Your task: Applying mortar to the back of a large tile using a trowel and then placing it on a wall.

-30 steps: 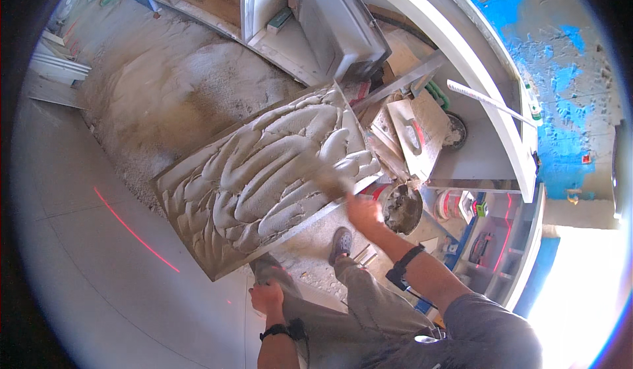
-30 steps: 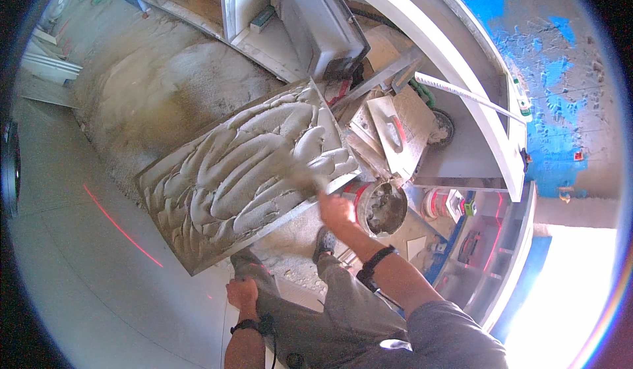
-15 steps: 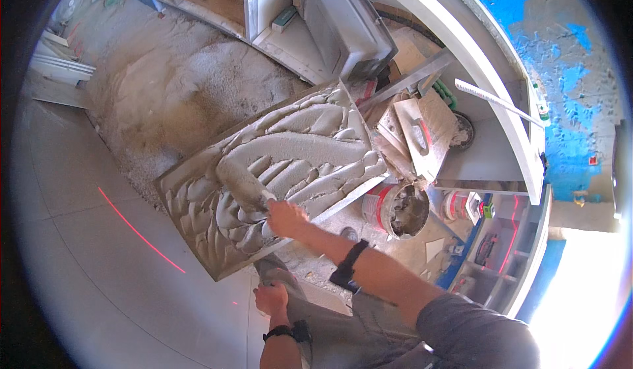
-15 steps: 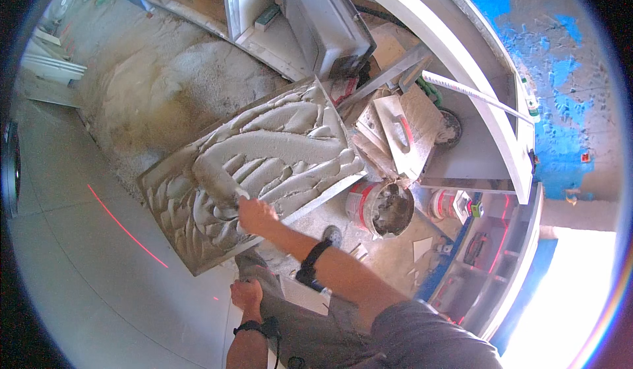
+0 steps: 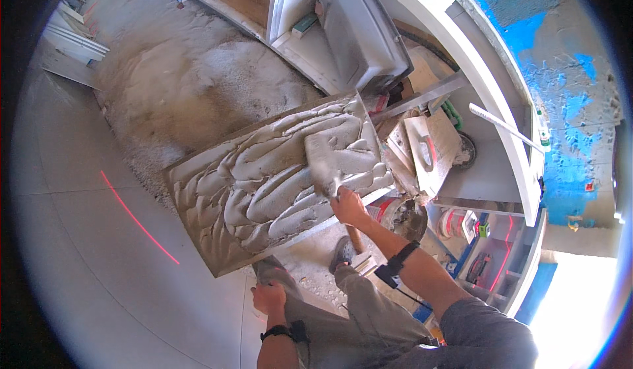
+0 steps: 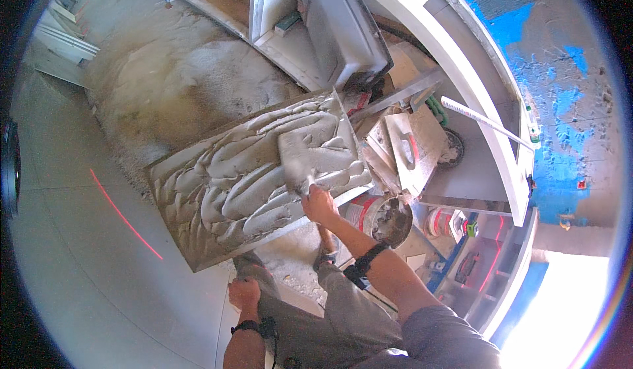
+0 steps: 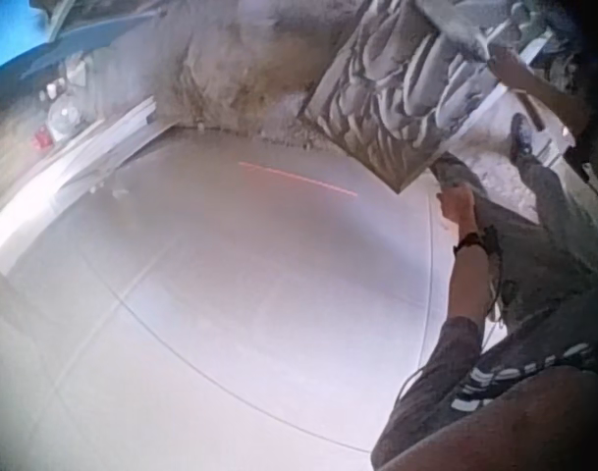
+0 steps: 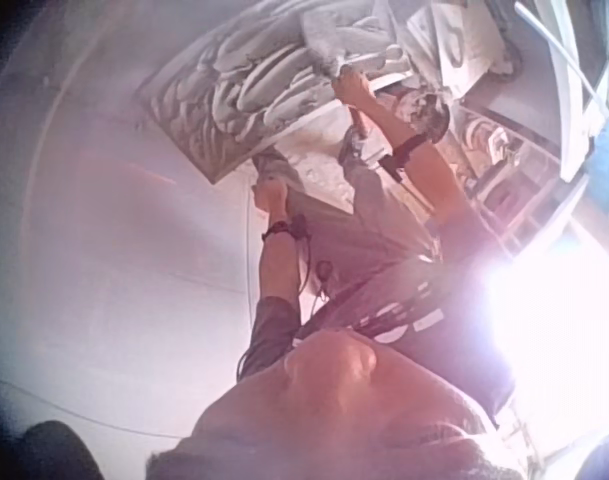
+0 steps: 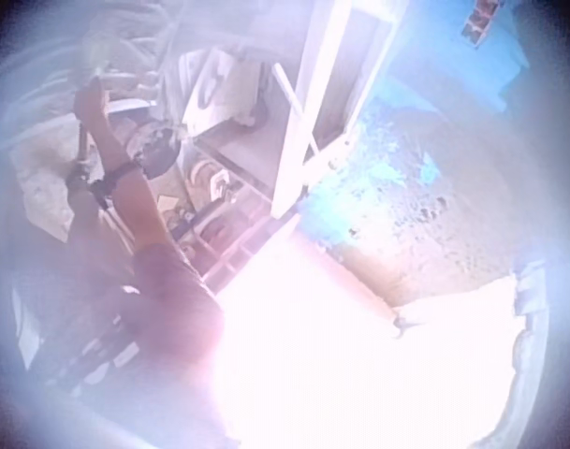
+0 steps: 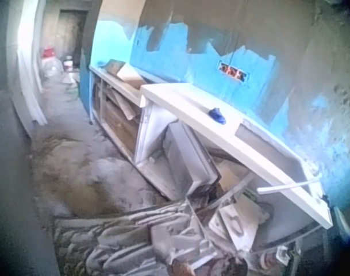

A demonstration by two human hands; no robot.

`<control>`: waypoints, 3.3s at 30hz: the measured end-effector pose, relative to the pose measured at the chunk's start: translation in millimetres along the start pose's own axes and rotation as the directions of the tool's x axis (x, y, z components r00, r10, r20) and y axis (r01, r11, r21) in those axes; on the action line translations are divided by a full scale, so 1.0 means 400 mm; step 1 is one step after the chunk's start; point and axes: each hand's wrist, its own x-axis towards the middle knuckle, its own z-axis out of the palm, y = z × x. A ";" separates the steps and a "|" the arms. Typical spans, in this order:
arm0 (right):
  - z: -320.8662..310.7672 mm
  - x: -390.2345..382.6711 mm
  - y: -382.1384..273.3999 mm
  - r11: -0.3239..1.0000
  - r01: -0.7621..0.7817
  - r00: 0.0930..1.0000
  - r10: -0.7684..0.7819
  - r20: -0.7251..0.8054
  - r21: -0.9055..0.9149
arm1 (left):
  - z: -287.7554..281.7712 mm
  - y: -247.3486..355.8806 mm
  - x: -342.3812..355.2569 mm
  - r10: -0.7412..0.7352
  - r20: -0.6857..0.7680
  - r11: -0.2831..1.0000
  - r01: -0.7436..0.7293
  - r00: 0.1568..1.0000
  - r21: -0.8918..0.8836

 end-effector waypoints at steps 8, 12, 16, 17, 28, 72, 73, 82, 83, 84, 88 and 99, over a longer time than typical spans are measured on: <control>-0.257 0.172 0.092 0.979 -0.072 0.996 0.059 -0.070 -0.191 | -0.001 0.023 -0.012 0.048 -0.022 0.998 -0.049 0.999 -0.039; -0.291 0.317 0.143 0.973 -0.041 0.998 0.029 -0.056 -0.229 | 0.017 0.031 -0.006 0.036 0.007 0.999 -0.036 0.999 -0.018; -0.269 0.216 0.104 0.962 -0.023 1.000 0.028 0.012 -0.271 | 0.026 -0.021 0.012 0.023 -0.048 1.000 -0.024 0.999 -0.016; -0.247 0.194 0.115 0.961 -0.018 1.000 0.023 0.013 -0.275 | 0.026 -0.015 0.004 0.032 -0.053 0.999 -0.035 0.998 -0.040; -0.226 0.186 -0.063 0.989 -0.024 0.996 0.011 -0.087 -0.144 | 0.047 -0.012 0.007 0.004 -0.011 0.999 -0.004 1.000 -0.038; -0.307 0.181 0.112 0.978 0.052 0.990 -0.025 0.138 -0.201 | 0.000 0.052 -0.021 0.033 0.015 0.999 -0.033 0.999 0.031; -0.314 0.173 0.110 0.978 0.055 0.990 -0.028 0.138 -0.201 | -0.005 0.053 -0.021 0.021 0.021 0.999 -0.022 1.000 0.028; -0.158 0.189 0.239 0.975 -0.167 0.986 0.163 0.038 0.147 | 0.002 0.081 -0.031 0.050 -0.006 0.999 -0.050 0.999 0.008; -0.108 0.166 0.189 0.981 -0.166 0.986 0.167 -0.002 0.099 | -0.001 0.075 -0.029 0.016 0.008 1.000 -0.016 1.000 0.014; -0.079 0.148 0.167 0.966 -0.051 0.996 0.033 0.077 0.252 | 0.001 0.073 -0.028 0.019 0.002 1.000 -0.019 1.000 0.016; -0.155 0.147 0.086 0.993 0.112 0.976 -0.114 0.185 0.021 | 0.032 0.042 -0.020 0.069 -0.024 0.997 -0.068 0.997 0.035; -0.249 0.052 0.165 0.969 0.148 0.982 -0.120 0.149 -0.199 | 0.013 0.066 -0.031 0.045 -0.007 0.998 -0.044 0.999 0.046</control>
